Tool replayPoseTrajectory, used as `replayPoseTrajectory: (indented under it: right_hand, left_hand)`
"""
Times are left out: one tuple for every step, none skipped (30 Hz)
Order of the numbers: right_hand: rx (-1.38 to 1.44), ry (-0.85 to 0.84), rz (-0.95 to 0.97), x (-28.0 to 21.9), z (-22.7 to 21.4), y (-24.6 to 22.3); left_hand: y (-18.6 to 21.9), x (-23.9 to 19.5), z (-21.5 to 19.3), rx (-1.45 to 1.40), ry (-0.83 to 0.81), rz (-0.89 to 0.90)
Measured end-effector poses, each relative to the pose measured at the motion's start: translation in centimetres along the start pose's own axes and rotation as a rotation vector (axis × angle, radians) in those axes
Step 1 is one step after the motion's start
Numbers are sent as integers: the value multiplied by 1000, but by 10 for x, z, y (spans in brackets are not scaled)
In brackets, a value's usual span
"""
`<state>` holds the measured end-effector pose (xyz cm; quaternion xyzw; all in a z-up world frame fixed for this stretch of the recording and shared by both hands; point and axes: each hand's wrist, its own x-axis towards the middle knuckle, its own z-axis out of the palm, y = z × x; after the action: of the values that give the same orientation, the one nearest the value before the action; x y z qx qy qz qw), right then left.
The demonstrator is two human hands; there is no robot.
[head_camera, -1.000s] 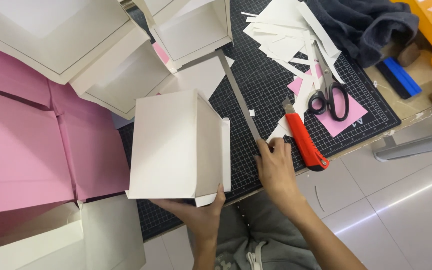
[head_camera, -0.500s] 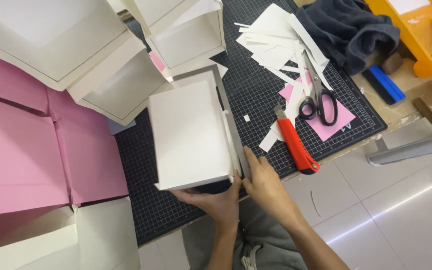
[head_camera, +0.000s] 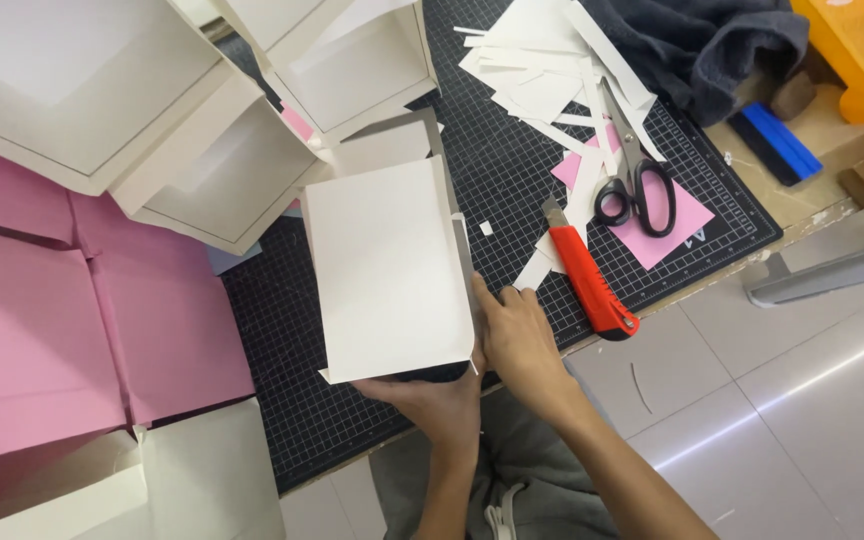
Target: The person trims excess paper from white paper boxes using scissors and a utility knife. They cut along the edges, remove strips, and smooth the folds with a blue tool. The person works on multiple boxes, stacking them as they finish.
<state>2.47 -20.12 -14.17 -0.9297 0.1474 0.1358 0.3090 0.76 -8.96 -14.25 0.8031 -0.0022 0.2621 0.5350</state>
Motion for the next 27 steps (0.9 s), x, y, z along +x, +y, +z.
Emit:
replayPoseTrajectory:
  right_hand:
    - [4,36,-69,1,-1,3]
    - [9,73,-137,2,-1,6]
    - [12,70,-130,5,6,12]
    - [22,121,-135,7,12,17]
    - [32,177,-144,12,18,22]
    - [36,178,-140,9,9,14]
    - [41,126,-124,4,0,7]
    - [47,74,-107,-1,-8,1]
    - [47,68,-105,3,-6,4]
    - [-11,38,-83,7,-3,7]
    - [-70,9,-59,11,0,10]
    - [-70,6,-56,8,-10,15]
    - [-126,93,4,6,-20,19]
    - [-182,181,63,4,-30,22]
    - [-187,178,65,-6,-50,21]
    - [-153,208,152,-15,-68,20]
    - [-118,227,237,-27,-85,17]
    - [-123,214,237,-29,-76,24]
    - [-143,244,211,-28,-71,32]
    - [-163,273,184,-27,-67,41]
    - [-165,275,186,-26,-69,27]
    - [-86,278,226,-25,-70,13]
    - [-5,275,265,-25,-71,0]
    - [-6,273,265,-24,-65,-10]
    - [145,337,135,-23,-58,-19]
    - [298,400,5,-22,-52,-29]
    - [297,400,5,-17,-51,-29]
  left_hand:
    - [-3,0,1,41,4,45]
    - [-5,0,3,82,7,91]
    - [-4,0,2,84,0,88]
    - [-2,0,2,98,-10,62]
    - [-1,3,3,111,-18,40]
    - [-4,3,4,112,-22,42]
    - [-7,1,4,152,-38,37]
    - [-10,-2,3,193,-54,32]
    - [-15,-4,3,196,-56,28]
    - [-21,-7,2,282,-81,40]
    - [-27,-10,2,365,-108,53]
    - [-25,-11,2,367,-111,50]
    - [-24,-10,2,366,-102,51]
    - [-24,-8,2,365,-93,52]
    - [-20,-5,5,363,-93,47]
    - [-17,-1,7,316,-81,82]
    - [-15,1,5,277,-70,112]
    - [-21,-6,3,285,-71,100]
    - [-28,-8,6,290,-74,12]
    - [-34,-11,10,295,-78,-76]
    - [-37,-11,10,291,-79,-76]
    - [-39,-12,10,289,-73,-19]
    - [-41,-13,8,291,-65,36]
    - [-40,-12,10,292,-66,33]
    - [-40,-11,12,320,-52,46]
    - [-39,-9,13,347,-39,59]
    - [-44,-13,12,347,-38,58]
